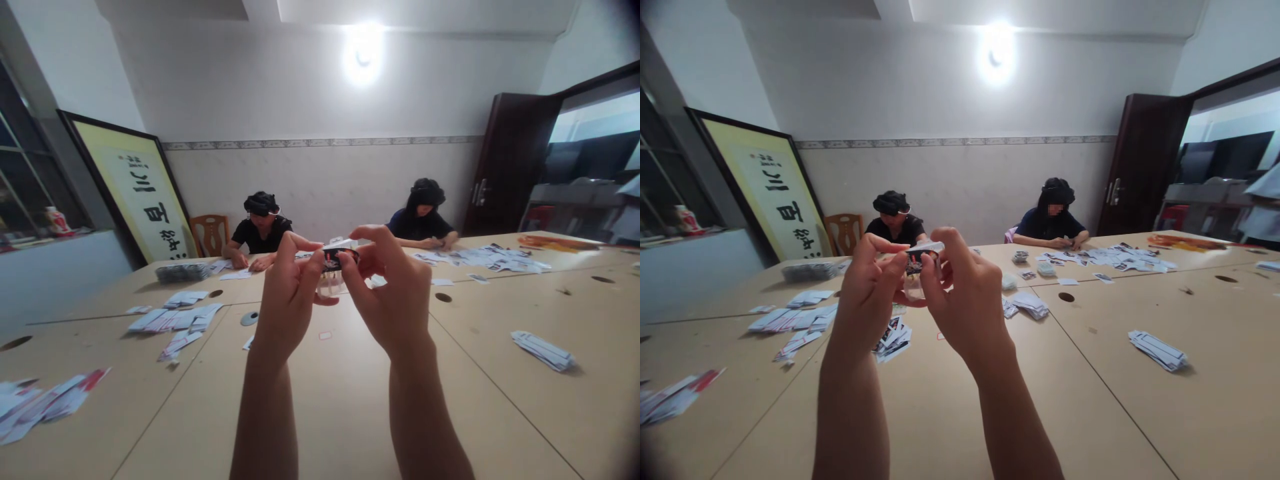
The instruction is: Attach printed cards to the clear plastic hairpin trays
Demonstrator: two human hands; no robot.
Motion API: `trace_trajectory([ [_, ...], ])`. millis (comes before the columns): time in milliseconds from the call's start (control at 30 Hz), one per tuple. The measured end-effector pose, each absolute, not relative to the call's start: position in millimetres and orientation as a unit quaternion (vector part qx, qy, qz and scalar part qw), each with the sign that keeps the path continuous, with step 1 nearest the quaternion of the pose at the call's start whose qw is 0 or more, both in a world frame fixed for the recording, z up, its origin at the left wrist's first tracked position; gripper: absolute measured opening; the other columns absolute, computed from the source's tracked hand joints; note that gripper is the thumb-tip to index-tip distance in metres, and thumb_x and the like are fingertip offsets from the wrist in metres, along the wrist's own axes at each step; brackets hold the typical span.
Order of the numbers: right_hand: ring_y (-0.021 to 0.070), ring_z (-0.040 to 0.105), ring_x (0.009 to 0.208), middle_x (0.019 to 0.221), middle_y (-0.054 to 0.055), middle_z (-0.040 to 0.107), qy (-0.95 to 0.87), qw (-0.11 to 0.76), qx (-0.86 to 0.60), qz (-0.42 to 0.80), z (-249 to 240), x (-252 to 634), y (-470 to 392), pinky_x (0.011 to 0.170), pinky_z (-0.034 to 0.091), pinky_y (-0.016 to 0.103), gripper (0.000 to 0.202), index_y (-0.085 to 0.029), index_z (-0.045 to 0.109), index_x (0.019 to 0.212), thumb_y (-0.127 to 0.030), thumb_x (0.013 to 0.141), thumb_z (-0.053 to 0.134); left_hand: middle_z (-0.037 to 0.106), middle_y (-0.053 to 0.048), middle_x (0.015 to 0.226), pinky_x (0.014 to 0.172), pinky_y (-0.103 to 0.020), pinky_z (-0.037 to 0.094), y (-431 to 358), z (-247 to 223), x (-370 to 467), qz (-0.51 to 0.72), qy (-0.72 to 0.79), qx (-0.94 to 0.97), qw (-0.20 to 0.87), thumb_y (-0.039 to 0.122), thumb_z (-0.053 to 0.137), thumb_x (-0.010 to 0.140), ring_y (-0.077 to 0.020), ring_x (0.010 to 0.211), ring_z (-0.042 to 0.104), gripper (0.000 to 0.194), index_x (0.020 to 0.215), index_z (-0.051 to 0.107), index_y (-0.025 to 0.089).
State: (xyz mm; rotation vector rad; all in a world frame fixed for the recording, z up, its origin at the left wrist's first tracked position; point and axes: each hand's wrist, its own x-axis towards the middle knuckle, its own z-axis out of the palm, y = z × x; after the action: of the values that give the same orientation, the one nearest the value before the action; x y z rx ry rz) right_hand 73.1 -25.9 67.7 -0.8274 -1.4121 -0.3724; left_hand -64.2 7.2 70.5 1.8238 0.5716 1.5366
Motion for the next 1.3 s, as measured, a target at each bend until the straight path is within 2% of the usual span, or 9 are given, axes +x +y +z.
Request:
trace_trajectory([
  [300,0.0090,0.062,0.053,0.064,-0.007,0.066,-0.617,0.665,-0.383,-0.173,68.0,73.0,-21.6,0.054,0.051,0.020,0.012,-0.022,0.063,0.099,-0.018,0.087,0.065,0.044,0.006,0.062,0.047,-0.024,0.062,11.0,67.9,-60.6,0.596,0.222,0.708,0.305,0.046,0.060,0.096,-0.0126,0.056,0.060,0.023,0.099,0.051,0.026],
  [500,0.0095,0.064,0.055,0.070,-0.004,0.068,-0.618,0.662,-0.404,-0.133,68.3,75.3,-18.1,0.052,0.051,0.021,0.008,-0.021,0.063,0.096,-0.021,0.088,0.065,0.044,0.007,0.061,0.046,-0.021,0.060,10.7,66.8,-60.0,0.607,0.225,0.711,0.275,0.045,0.060,0.096,-0.0129,0.057,0.061,0.022,0.100,0.050,0.025],
  [700,0.0122,0.067,0.059,0.070,-0.002,0.070,-0.615,0.702,-0.359,0.024,68.7,80.7,-19.7,0.054,0.056,0.023,0.015,-0.021,0.064,0.094,-0.030,0.086,0.072,0.046,0.007,0.061,0.047,-0.019,0.060,8.8,68.2,-64.2,0.622,0.225,0.698,0.275,0.048,0.061,0.094,-0.0123,0.058,0.063,0.026,0.099,0.050,0.025],
  [867,0.0126,0.066,0.052,0.062,-0.005,0.067,-0.604,0.720,-0.280,0.193,71.0,84.4,-23.9,0.047,0.056,0.023,0.020,-0.021,0.061,0.083,-0.029,0.081,0.079,0.037,0.010,0.057,0.044,-0.018,0.057,8.0,70.0,-65.2,0.634,0.221,0.686,0.281,0.048,0.065,0.092,-0.0093,0.048,0.056,0.029,0.098,0.050,0.024],
  [967,0.0114,0.066,0.050,0.060,-0.004,0.068,-0.586,0.735,-0.266,0.212,71.7,85.4,-23.5,0.045,0.055,0.020,0.018,-0.020,0.063,0.080,-0.026,0.081,0.079,0.049,0.007,0.062,0.043,-0.018,0.058,7.6,70.5,-65.3,0.631,0.213,0.684,0.296,0.048,0.065,0.093,-0.0105,0.051,0.061,0.029,0.099,0.050,0.024],
  [1100,0.0109,0.066,0.047,0.062,-0.003,0.070,-0.573,0.746,-0.256,0.221,71.0,86.2,-20.6,0.042,0.054,0.019,0.015,-0.019,0.065,0.079,-0.027,0.084,0.076,0.067,0.000,0.082,0.043,-0.021,0.060,6.3,71.3,-65.5,0.622,0.201,0.686,0.320,0.048,0.065,0.093,-0.0142,0.059,0.071,0.030,0.100,0.048,0.024],
  [1300,0.0109,0.064,0.045,0.059,-0.004,0.068,-0.568,0.753,-0.302,0.140,69.6,84.1,-20.8,0.042,0.052,0.021,0.014,-0.020,0.064,0.079,-0.028,0.085,0.073,0.071,0.000,0.084,0.043,-0.024,0.063,3.6,72.1,-64.9,0.617,0.199,0.687,0.328,0.047,0.065,0.092,-0.0159,0.060,0.073,0.030,0.099,0.048,0.024],
])
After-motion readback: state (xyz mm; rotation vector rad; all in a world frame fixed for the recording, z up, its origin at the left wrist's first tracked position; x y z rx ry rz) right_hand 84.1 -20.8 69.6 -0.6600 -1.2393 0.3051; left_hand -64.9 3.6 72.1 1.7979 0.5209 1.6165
